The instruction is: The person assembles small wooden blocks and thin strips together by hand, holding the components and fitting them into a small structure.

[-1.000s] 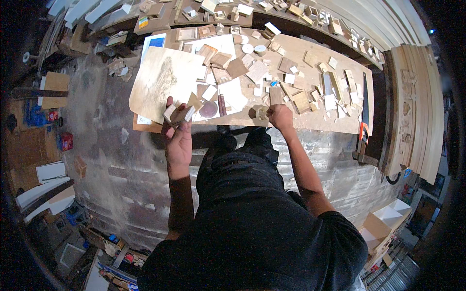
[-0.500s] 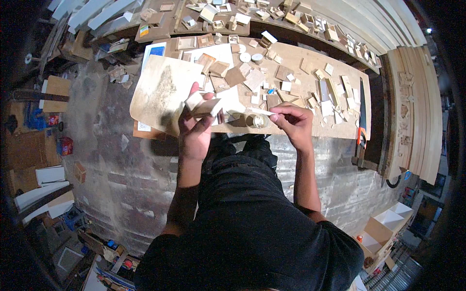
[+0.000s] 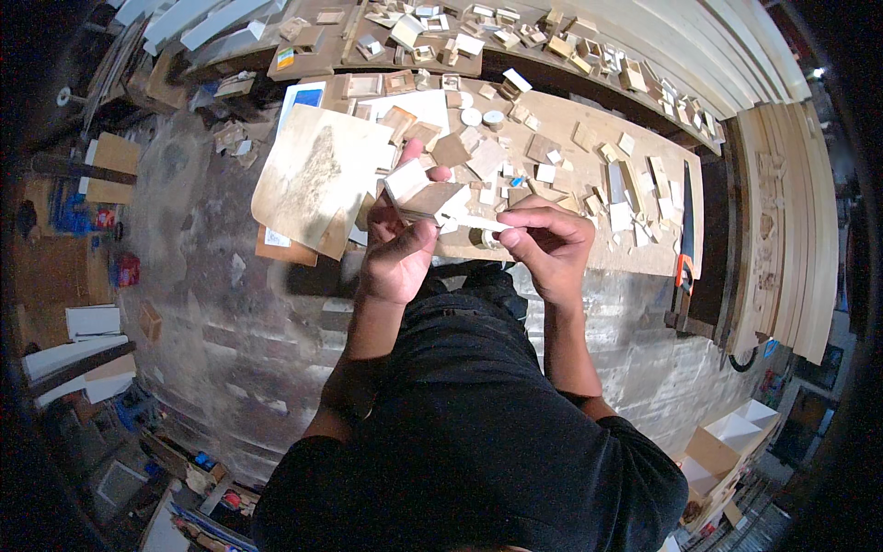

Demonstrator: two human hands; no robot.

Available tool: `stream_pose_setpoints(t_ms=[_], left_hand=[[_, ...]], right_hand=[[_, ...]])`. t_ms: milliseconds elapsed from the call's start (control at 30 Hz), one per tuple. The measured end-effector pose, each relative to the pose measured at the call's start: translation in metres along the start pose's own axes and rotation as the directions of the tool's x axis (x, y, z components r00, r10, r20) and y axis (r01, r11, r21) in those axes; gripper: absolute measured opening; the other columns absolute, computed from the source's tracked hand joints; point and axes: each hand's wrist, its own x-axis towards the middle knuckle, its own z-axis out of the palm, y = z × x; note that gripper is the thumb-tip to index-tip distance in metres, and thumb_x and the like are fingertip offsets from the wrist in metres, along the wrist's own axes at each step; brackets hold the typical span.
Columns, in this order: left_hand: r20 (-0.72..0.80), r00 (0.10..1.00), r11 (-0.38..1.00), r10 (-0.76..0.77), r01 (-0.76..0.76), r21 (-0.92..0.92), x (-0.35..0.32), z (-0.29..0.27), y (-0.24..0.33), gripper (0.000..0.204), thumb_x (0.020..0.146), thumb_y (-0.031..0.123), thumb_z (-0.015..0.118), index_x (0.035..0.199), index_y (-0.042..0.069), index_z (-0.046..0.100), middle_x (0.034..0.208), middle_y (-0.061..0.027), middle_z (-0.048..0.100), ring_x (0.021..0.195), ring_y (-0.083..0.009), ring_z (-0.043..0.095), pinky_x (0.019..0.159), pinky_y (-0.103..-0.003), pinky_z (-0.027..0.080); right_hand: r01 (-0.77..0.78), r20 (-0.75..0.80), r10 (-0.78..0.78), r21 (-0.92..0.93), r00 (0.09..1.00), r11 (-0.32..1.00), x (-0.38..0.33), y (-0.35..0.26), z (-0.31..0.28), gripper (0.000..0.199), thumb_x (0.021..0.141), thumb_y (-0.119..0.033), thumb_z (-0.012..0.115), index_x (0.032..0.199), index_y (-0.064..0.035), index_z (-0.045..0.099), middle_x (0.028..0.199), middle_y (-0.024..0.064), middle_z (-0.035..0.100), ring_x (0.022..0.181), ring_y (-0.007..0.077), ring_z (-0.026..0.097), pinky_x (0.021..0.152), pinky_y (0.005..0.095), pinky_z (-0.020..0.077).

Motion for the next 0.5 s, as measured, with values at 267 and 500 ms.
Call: stream_pose_setpoints(t_ms=[267, 500], left_hand=[[-0.033, 0.999, 1.0, 0.004, -0.004, -0.014, -0.008, 0.016, 0.001, 0.097, 0.077, 0.008, 0.074, 0.153, -0.001, 0.015, 0.136, -0.0153, 0.053, 0.129, -0.0246, 0.048, 0.113, -0.041, 0.031], [0.043, 0.999, 1.0, -0.003, 0.003, -0.012, -0.014, 0.014, -0.005, 0.096, 0.077, 0.006, 0.073, 0.153, -0.002, 0.015, 0.135, -0.015, 0.053, 0.128, -0.0242, 0.049, 0.112, -0.041, 0.032]], right_hand=[[-0.262, -0.037, 0.279, 0.249, 0.96, 0.932, -0.012, -0.003, 0.011, 0.012, 0.091, -0.009, 0.067, 0.09, 0.0026, 0.071, 0.077, 0.0079, 0.069, 0.057, 0.0071, 0.055, 0.05, 0.0201, 0.0404], [-0.321, -0.21, 0.369, 0.228, 0.905, 0.919, -0.022, -0.001, 0.017, 0.018, 0.094, -0.015, 0.065, 0.085, 0.0003, 0.07, 0.069, 0.0037, 0.067, 0.049, 0.0038, 0.048, 0.044, 0.0199, 0.0354]])
